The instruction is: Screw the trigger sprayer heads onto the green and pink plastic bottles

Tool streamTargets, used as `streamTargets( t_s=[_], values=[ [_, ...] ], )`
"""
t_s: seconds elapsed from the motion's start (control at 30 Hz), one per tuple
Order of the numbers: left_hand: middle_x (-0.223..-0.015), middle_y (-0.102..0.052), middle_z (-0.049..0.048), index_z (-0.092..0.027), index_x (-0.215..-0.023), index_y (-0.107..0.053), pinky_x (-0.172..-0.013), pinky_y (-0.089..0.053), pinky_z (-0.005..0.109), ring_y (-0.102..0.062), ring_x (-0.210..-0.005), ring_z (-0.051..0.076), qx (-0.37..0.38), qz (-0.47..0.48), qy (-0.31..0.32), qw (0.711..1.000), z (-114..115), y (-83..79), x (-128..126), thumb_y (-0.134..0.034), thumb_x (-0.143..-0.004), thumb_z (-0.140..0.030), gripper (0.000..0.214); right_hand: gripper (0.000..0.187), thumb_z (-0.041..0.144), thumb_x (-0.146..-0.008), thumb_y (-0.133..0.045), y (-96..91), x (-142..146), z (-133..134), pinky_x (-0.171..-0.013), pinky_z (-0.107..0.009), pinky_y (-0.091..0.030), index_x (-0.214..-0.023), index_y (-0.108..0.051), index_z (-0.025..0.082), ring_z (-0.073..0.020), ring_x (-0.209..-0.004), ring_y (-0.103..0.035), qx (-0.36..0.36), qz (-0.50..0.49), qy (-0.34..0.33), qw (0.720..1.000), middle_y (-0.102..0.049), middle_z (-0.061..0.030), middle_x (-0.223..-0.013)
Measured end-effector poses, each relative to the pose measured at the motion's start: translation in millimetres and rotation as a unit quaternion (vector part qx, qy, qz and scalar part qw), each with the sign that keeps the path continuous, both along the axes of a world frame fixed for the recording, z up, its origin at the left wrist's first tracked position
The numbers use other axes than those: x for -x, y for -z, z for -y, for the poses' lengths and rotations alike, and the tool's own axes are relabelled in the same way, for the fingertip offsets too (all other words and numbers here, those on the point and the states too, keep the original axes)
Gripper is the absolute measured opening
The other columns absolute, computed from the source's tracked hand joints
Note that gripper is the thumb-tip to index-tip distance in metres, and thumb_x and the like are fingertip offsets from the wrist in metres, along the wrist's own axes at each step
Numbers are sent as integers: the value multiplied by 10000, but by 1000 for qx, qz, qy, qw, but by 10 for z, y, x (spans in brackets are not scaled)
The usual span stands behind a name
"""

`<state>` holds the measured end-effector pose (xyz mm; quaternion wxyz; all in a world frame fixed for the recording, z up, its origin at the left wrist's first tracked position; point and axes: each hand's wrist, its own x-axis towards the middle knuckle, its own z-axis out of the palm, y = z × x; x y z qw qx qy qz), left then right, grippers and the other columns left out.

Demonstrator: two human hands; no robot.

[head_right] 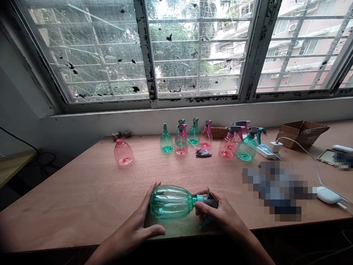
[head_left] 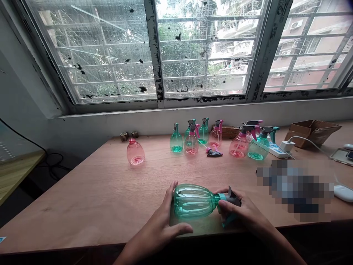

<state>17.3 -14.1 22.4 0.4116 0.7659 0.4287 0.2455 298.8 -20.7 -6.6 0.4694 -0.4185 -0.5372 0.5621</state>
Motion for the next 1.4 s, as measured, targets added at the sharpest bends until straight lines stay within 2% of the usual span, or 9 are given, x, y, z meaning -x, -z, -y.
streamTargets(
  t_s=[0.17,0.33,0.43,0.6,0.87,1.03,1.1,1.27,1.4],
  values=[
    [-1663,-84,63,-240,-1576,-50,-1244,-107,487,-100,-1520,294,32,12,-23,999,27,-69,-11,-499,-966,-518,808,401,443,-811,-770,-6,-6,6,-569,-323,-552,-1042,-633,145,-189,-581,-656,-1,-2,-3,1000,-690,-7,-671],
    [-1661,-103,63,-253,-1576,-48,-1249,-112,471,-104,-1518,305,-14,-7,-2,1000,15,-29,-5,-672,-882,-402,945,420,464,-798,-773,-34,6,14,-561,-325,-558,-1038,-635,148,-191,-574,-653,1,-5,-1,1000,-689,-4,-656],
    [-1662,-88,70,-256,-1576,-25,-1246,-126,478,-97,-1517,321,-7,1,2,1000,-11,21,19,-715,-844,-454,1025,422,469,-797,-771,-42,14,13,-559,-325,-558,-1034,-639,145,-191,-571,-651,0,-1,-2,1000,-691,-6,-649],
    [-1663,-96,57,-262,-1574,-55,-1243,-117,484,-118,-1518,288,30,27,-19,999,3,-6,10,-463,-972,-555,784,399,455,-796,-776,-35,9,21,-559,-320,-555,-1010,-646,145,-189,-571,-651,-2,1,-2,1000,-694,-7,-649],
    [-1619,-239,101,-233,-1553,-135,-1236,-179,446,-200,-1493,323,-7,16,-1,1000,18,-64,-26,-728,-830,-407,951,419,466,-783,-785,17,1,-13,-554,-312,-555,-1007,-636,144,-179,-570,-641,4,-27,18,999,-687,-2,-651],
    [-1580,-325,114,-245,-1524,-174,-1207,-238,482,-318,-1450,305,26,62,-2,998,7,-44,-2,-464,-969,-550,696,405,434,-808,-777,3,6,-1,-564,-308,-549,-1041,-628,139,-177,-570,-649,0,-9,0,1000,-697,-9,-665],
    [-1610,-261,113,-242,-1528,-146,-1220,-204,475,-264,-1475,300,30,56,-16,998,8,-34,-10,-500,-959,-530,729,394,423,-814,-776,-4,10,5,-569,-309,-550,-1046,-628,140,-177,-576,-652,-2,-2,-1,1000,-696,-9,-674],
    [-1650,-132,92,-270,-1550,-4,-1239,-149,441,-151,-1512,268,6,30,-23,999,-8,28,-30,-751,-816,-323,1049,399,421,-814,-774,12,2,2,-566,-312,-560,-1050,-632,132,-177,-582,-653,-6,-1,4,1000,-702,-18,-696],
    [-1651,-130,91,-275,-1560,-15,-1235,-158,454,-149,-1510,296,4,9,-1,1000,-17,56,2,-828,-743,-382,1157,402,427,-815,-771,24,-11,-4,-564,-313,-560,-1048,-631,130,-182,-571,-663,-6,0,4,1000,-712,-22,-684]
  ],
)
